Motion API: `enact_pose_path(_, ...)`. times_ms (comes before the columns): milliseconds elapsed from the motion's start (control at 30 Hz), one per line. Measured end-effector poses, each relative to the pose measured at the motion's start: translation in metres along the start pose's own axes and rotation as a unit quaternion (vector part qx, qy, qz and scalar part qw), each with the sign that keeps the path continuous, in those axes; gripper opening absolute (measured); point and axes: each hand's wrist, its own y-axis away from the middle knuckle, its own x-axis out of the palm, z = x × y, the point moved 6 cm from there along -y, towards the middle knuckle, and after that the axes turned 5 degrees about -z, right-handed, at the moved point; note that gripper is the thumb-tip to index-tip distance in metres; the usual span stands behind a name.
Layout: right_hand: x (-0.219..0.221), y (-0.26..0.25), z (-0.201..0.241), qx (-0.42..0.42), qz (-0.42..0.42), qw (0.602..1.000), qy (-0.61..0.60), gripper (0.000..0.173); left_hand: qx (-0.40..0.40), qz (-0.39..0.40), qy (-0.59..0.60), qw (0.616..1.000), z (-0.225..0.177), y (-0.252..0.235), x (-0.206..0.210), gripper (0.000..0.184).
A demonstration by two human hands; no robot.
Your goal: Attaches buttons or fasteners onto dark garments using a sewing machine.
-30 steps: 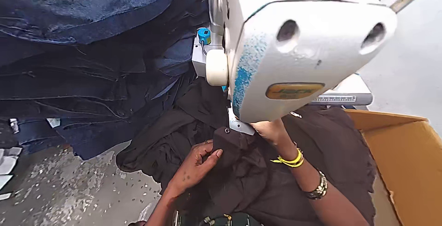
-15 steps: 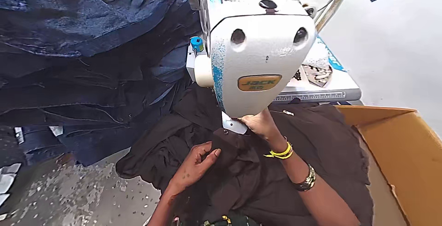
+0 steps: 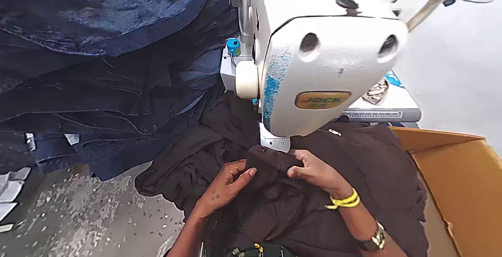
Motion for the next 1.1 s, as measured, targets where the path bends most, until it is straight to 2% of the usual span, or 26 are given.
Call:
enact_pose_path(33, 0.0, 0.004, 0.007, -0.013, -0.044, 0.999, 0.015, 0.027, -0.004, 0.008, 0.01, 1.0, -0.001, -0.001, 0.0, 0.026)
enact_pose_path(67, -0.004, 0.006, 0.015, -0.03, -0.09, 0.994, 0.051, 0.023, -0.016, 0.017, 0.024, 0.999, -0.001, -0.002, 0.001, 0.026)
enact_pose_path(133, -0.016, 0.001, 0.025, -0.026, -0.165, 0.978, 0.123, 0.022, -0.071, 0.02, 0.076, 0.994, -0.001, -0.008, 0.005, 0.023)
enact_pose_path(233, -0.025, -0.016, 0.026, -0.003, -0.205, 0.973, 0.101, 0.015, -0.155, 0.001, 0.158, 0.975, -0.002, -0.022, 0.011, 0.023)
enact_pose_path(333, -0.035, -0.022, 0.038, -0.007, -0.243, 0.965, 0.101, 0.012, -0.177, -0.034, 0.116, 0.977, -0.011, -0.037, 0.016, 0.025)
enact_pose_path(433, -0.046, -0.025, 0.043, -0.013, -0.262, 0.958, 0.113, 0.014, -0.186, -0.086, 0.035, 0.978, -0.017, -0.048, 0.016, 0.033)
enact_pose_path(633, -0.053, -0.027, 0.043, -0.026, -0.285, 0.947, 0.146, 0.013, -0.19, -0.119, 0.007, 0.975, -0.018, -0.052, 0.019, 0.031)
enact_pose_path(733, -0.058, -0.029, 0.038, -0.032, -0.255, 0.936, 0.239, 0.015, -0.194, -0.125, -0.001, 0.973, -0.017, -0.05, 0.018, 0.032)
enact_pose_path(800, -0.077, -0.024, 0.043, -0.047, -0.262, 0.897, 0.354, 0.024, -0.198, -0.131, -0.024, 0.971, -0.015, -0.049, 0.018, 0.031)
enact_pose_path(900, -0.137, -0.006, 0.049, -0.043, -0.386, 0.791, 0.473, 0.018, -0.189, -0.145, -0.035, 0.971, -0.014, -0.048, 0.02, 0.029)
enact_pose_path(967, -0.179, 0.003, 0.043, -0.033, -0.424, 0.735, 0.527, 0.017, -0.186, -0.153, -0.026, 0.97, -0.013, -0.048, 0.019, 0.029)
enact_pose_path(1100, -0.211, 0.0, 0.026, -0.044, -0.372, 0.718, 0.586, 0.032, -0.19, -0.162, -0.016, 0.968, -0.01, -0.047, 0.018, 0.028)
